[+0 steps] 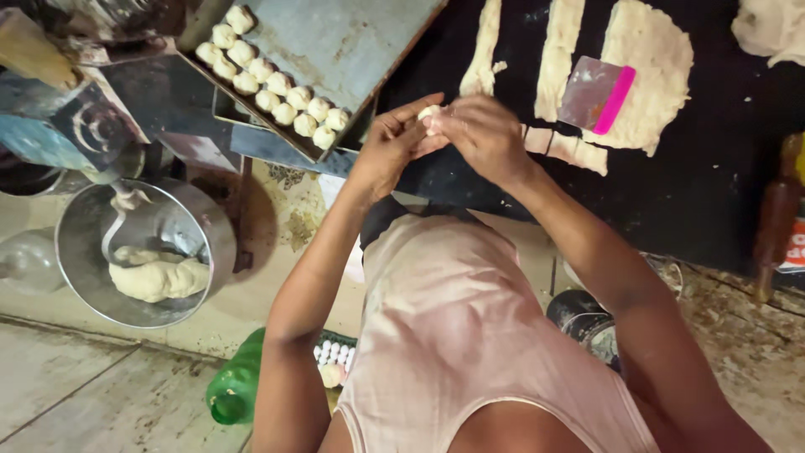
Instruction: The person cuts small portions of dough from a larger piece using a scraper, rolls each portion into a ball by hand, and places the balls into a metal tray.
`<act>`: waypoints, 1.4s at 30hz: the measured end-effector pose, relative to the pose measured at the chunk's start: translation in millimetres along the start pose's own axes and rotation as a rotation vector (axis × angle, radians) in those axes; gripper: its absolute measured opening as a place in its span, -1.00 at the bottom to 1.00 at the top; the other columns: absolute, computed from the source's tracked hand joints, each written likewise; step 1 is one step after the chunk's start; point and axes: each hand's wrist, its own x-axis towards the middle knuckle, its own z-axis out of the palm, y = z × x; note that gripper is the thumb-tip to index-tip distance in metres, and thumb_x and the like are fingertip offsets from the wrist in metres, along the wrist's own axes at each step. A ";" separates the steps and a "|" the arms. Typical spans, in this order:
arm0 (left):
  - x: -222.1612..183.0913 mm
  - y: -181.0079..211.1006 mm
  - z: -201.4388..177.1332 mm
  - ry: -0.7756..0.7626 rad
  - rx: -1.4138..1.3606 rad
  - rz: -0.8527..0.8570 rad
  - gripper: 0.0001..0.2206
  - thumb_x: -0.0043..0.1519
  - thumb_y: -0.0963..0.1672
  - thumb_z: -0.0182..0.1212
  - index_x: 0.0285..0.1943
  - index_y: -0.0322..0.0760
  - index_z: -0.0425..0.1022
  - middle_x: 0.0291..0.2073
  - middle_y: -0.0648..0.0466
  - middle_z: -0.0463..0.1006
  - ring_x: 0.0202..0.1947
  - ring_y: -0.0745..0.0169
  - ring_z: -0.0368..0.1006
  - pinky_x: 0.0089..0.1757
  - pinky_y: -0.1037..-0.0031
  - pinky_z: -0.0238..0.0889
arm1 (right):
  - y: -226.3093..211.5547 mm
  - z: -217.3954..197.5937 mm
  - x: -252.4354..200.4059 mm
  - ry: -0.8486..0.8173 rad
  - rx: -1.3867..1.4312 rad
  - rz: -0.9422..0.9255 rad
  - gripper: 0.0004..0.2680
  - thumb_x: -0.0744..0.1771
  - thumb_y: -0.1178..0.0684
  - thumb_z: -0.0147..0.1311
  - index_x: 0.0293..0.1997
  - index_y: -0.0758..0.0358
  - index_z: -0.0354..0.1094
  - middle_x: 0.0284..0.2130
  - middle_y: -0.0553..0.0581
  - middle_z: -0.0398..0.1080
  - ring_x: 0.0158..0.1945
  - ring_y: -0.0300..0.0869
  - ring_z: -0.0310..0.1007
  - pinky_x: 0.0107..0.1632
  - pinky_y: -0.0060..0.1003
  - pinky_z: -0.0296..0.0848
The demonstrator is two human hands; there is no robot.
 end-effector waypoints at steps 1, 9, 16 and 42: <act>-0.7 4.4 -3.3 -0.029 0.105 0.057 -0.64 0.43 -0.31 -0.11 0.41 -0.53 0.32 0.25 -0.05 0.48 0.15 0.25 0.52 0.13 0.41 0.42 | 4.1 5.0 6.0 -0.006 -0.007 0.096 -0.72 0.29 0.19 0.44 0.07 0.38 0.53 -0.20 0.18 0.50 -0.07 -0.01 0.51 0.00 -0.18 0.51; -18.2 29.5 -52.1 -0.086 0.177 0.131 -0.27 0.40 -0.20 0.07 0.71 -0.09 -0.29 0.31 0.02 0.28 0.08 0.28 0.30 0.08 0.44 0.25 | -12.4 69.8 34.7 -0.079 0.736 0.448 -0.58 0.35 0.18 0.25 0.37 0.37 0.21 0.21 0.17 0.28 0.25 -0.15 0.35 0.20 -0.26 0.52; -51.3 70.7 -93.5 0.057 -0.133 0.147 -0.14 0.29 0.26 -0.29 0.64 0.19 -0.76 0.48 -0.15 0.05 0.33 0.29 0.35 0.22 0.30 0.35 | -40.9 116.4 62.1 -0.261 -0.219 -0.267 -0.78 0.45 0.14 0.14 0.25 0.18 0.31 0.32 0.12 0.37 0.48 -0.06 0.27 0.45 -0.13 0.42; 18.2 139.2 -221.3 0.458 1.952 0.375 -0.41 0.35 -0.06 0.18 0.56 -0.31 0.15 0.49 -0.32 0.10 0.54 -0.21 -0.21 0.26 -0.44 -0.34 | 17.2 166.2 68.2 0.291 0.314 0.387 -0.82 0.49 0.10 0.00 0.19 0.34 0.40 -0.05 0.22 0.56 0.05 -0.13 0.60 0.09 -0.28 0.54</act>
